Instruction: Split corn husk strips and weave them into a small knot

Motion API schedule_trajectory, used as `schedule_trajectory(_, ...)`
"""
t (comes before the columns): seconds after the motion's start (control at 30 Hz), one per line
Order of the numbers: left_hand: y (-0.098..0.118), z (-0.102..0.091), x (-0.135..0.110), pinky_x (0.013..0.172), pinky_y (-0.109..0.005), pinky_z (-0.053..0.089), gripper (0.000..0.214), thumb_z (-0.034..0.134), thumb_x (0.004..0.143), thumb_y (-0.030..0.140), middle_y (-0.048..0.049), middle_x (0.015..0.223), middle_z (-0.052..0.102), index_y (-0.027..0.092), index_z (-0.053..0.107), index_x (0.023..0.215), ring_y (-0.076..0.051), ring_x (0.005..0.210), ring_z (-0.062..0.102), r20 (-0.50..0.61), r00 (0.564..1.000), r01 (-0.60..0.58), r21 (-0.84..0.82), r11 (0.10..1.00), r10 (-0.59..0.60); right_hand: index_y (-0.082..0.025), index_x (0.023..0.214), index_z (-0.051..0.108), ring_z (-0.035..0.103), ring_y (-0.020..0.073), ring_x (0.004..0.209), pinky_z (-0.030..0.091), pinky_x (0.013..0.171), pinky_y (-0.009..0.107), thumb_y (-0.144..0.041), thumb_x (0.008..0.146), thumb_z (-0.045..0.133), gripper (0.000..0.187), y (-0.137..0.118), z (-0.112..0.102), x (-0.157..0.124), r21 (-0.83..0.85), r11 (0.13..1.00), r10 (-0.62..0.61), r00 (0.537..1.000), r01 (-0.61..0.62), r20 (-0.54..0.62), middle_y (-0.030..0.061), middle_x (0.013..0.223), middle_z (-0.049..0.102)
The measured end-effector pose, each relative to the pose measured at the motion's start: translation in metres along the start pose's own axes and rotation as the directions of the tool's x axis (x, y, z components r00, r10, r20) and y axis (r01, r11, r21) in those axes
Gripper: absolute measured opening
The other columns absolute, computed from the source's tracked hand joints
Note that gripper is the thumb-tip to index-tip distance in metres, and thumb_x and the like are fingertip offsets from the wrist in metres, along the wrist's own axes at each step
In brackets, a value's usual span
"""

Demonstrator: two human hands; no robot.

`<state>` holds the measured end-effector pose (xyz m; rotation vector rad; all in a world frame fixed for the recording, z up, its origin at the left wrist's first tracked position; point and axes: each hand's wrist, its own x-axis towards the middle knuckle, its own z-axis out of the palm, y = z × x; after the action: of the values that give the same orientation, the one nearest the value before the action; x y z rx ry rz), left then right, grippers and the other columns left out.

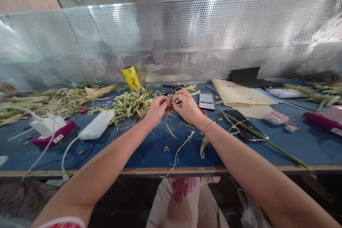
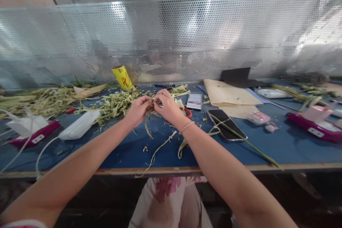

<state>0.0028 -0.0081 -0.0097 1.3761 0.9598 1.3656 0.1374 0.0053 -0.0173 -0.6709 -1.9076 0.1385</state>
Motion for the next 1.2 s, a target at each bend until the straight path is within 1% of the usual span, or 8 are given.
schedule_trajectory(0.1,0.0012,0.0018,-0.0009,0.059,-0.024,0.044,0.021,0.065,0.062,0.032,0.0035,0.058,0.051,0.015,0.052,0.063,-0.007,0.054,0.048,0.015,0.999,0.037,-0.064,0.997,-0.036,-0.020,0.070,0.048,0.051,0.0166,0.086,0.049,0.074,0.032,-0.011,0.072,0.048,0.009,-0.0005,-0.0002,0.0000,-0.015,1.000,-0.009,1.000,0.009,-0.001,0.0073,0.088,0.048)
schedule_trajectory(0.27,0.0019,0.0004,-0.0007,0.057,-0.023,0.043,0.023,0.066,0.062,0.034,0.0038,0.058,0.049,0.015,0.052,0.063,-0.006,0.053,0.045,-0.006,1.000,0.003,-0.006,1.000,-0.003,-0.019,0.071,0.051,0.052,0.0170,0.087,0.048,0.075,0.033,-0.013,0.074,0.049,0.007,-0.0046,-0.0017,-0.0005,-0.039,0.999,-0.016,1.000,0.017,0.024,0.0076,0.089,0.049)
schedule_trajectory(0.37,0.0021,-0.0003,-0.0013,0.062,-0.024,0.044,0.025,0.067,0.061,0.035,0.0029,0.063,0.051,0.015,0.052,0.064,-0.007,0.058,0.048,0.009,1.000,-0.013,-0.009,1.000,0.013,-0.019,0.070,0.052,0.052,0.0168,0.086,0.049,0.074,0.033,-0.015,0.075,0.049,0.008,-0.0063,-0.0014,-0.0007,-0.018,1.000,0.000,1.000,0.000,0.021,0.0077,0.088,0.050)
schedule_trajectory(0.57,0.0054,0.0012,-0.0041,0.068,-0.026,0.046,0.027,0.068,0.060,0.036,0.0026,0.065,0.051,0.015,0.053,0.065,-0.009,0.064,0.049,0.019,0.999,-0.039,-0.068,0.997,0.040,-0.017,0.067,0.054,0.052,0.0158,0.082,0.049,0.067,0.030,-0.013,0.073,0.051,0.008,-0.0075,-0.0011,0.0014,0.041,0.994,0.104,0.995,-0.103,-0.010,0.0072,0.086,0.051)
schedule_trajectory(0.87,0.0043,-0.0013,-0.0025,0.070,-0.025,0.045,0.027,0.067,0.062,0.037,0.0026,0.065,0.053,0.015,0.053,0.067,-0.008,0.065,0.051,0.062,0.993,-0.092,-0.086,0.992,0.097,-0.018,0.068,0.051,0.051,0.0141,0.077,0.047,0.058,0.026,-0.012,0.069,0.055,0.008,-0.0051,-0.0023,0.0018,0.089,0.991,0.110,0.991,-0.103,-0.080,0.0042,0.081,0.050)
schedule_trajectory(0.93,0.0027,-0.0033,-0.0011,0.069,-0.025,0.044,0.026,0.066,0.064,0.037,0.0027,0.066,0.053,0.015,0.053,0.068,-0.008,0.064,0.052,0.072,0.991,-0.111,-0.050,0.993,0.114,-0.018,0.067,0.050,0.051,0.0138,0.077,0.046,0.058,0.025,-0.011,0.069,0.055,0.009,-0.0056,-0.0026,0.0017,0.082,0.992,0.100,0.991,-0.094,-0.083,0.0040,0.081,0.050)
schedule_trajectory(1.03,0.0030,-0.0063,0.0000,0.067,-0.024,0.043,0.022,0.063,0.067,0.035,0.0025,0.066,0.054,0.016,0.054,0.071,-0.009,0.062,0.051,0.075,0.981,-0.184,0.084,0.979,0.178,-0.018,0.068,0.050,0.050,0.0132,0.074,0.045,0.056,0.025,-0.011,0.067,0.056,0.010,-0.0075,-0.0035,0.0019,0.080,0.991,0.110,0.990,-0.103,-0.086,0.0034,0.080,0.050)
schedule_trajectory(1.2,0.0100,-0.0076,-0.0021,0.063,-0.024,0.039,0.014,0.057,0.071,0.029,0.0017,0.063,0.053,0.016,0.053,0.071,-0.010,0.061,0.049,0.125,0.958,-0.284,0.316,0.905,0.257,-0.018,0.067,0.050,0.049,0.0130,0.072,0.044,0.055,0.025,-0.012,0.066,0.057,0.010,-0.0096,-0.0046,0.0028,0.101,0.989,0.114,0.992,-0.107,-0.058,0.0035,0.078,0.049)
